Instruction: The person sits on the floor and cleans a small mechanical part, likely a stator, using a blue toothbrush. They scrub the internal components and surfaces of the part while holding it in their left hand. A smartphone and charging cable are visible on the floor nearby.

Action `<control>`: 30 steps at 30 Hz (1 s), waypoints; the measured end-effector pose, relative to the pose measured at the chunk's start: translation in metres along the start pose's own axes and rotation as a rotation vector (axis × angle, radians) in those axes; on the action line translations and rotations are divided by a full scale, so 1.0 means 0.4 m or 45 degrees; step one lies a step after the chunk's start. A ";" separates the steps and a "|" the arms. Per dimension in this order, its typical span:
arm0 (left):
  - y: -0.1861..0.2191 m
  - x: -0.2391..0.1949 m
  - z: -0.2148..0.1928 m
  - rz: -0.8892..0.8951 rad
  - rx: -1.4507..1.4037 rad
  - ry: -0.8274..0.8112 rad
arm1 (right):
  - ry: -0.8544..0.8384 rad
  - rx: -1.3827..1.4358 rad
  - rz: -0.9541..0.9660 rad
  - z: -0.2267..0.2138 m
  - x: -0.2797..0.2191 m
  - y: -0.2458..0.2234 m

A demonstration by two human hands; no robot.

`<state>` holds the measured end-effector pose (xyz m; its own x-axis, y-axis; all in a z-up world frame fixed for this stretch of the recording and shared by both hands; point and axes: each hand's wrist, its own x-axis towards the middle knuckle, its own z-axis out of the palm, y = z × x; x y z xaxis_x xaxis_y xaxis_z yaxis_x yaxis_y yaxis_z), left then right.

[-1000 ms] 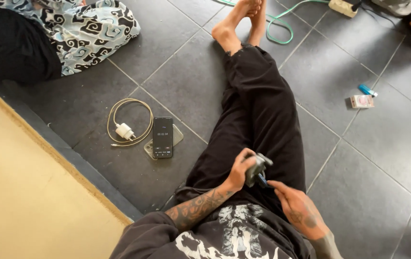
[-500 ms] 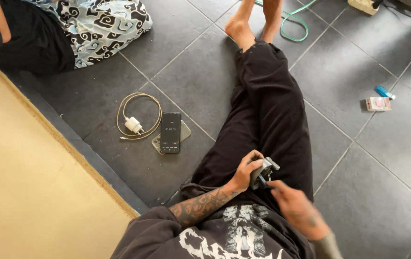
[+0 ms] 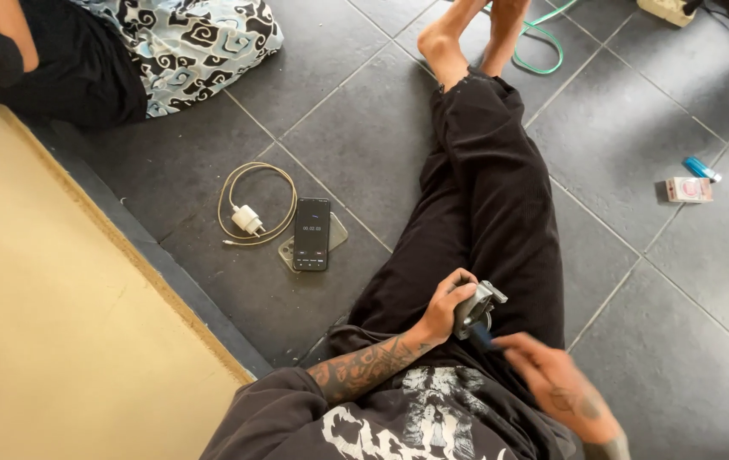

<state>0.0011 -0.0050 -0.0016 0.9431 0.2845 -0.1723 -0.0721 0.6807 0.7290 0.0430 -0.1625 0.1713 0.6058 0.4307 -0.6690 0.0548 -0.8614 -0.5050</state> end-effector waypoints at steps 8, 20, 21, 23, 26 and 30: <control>0.040 -0.035 0.009 0.289 0.450 0.033 | 0.139 0.052 -0.227 0.079 0.065 0.051; 0.013 -0.012 -0.002 0.130 0.041 -0.053 | 0.155 0.298 -0.181 0.050 0.033 0.046; 0.014 -0.007 -0.004 0.142 0.129 -0.063 | 0.350 0.317 -0.323 0.073 0.039 0.054; -0.005 -0.002 -0.005 0.088 -0.027 -0.120 | 0.369 0.148 -0.378 0.092 0.081 0.057; -0.015 0.003 -0.011 0.049 -0.210 -0.174 | 0.544 -0.035 -0.436 0.088 0.095 0.030; -0.023 0.023 -0.013 0.117 -0.211 0.007 | 0.641 -0.187 -0.775 0.093 0.104 0.037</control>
<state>0.0087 -0.0051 -0.0133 0.9283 0.3540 -0.1137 -0.2111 0.7535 0.6226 0.0394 -0.1472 0.1158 0.7194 0.6932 0.0443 0.5730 -0.5562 -0.6019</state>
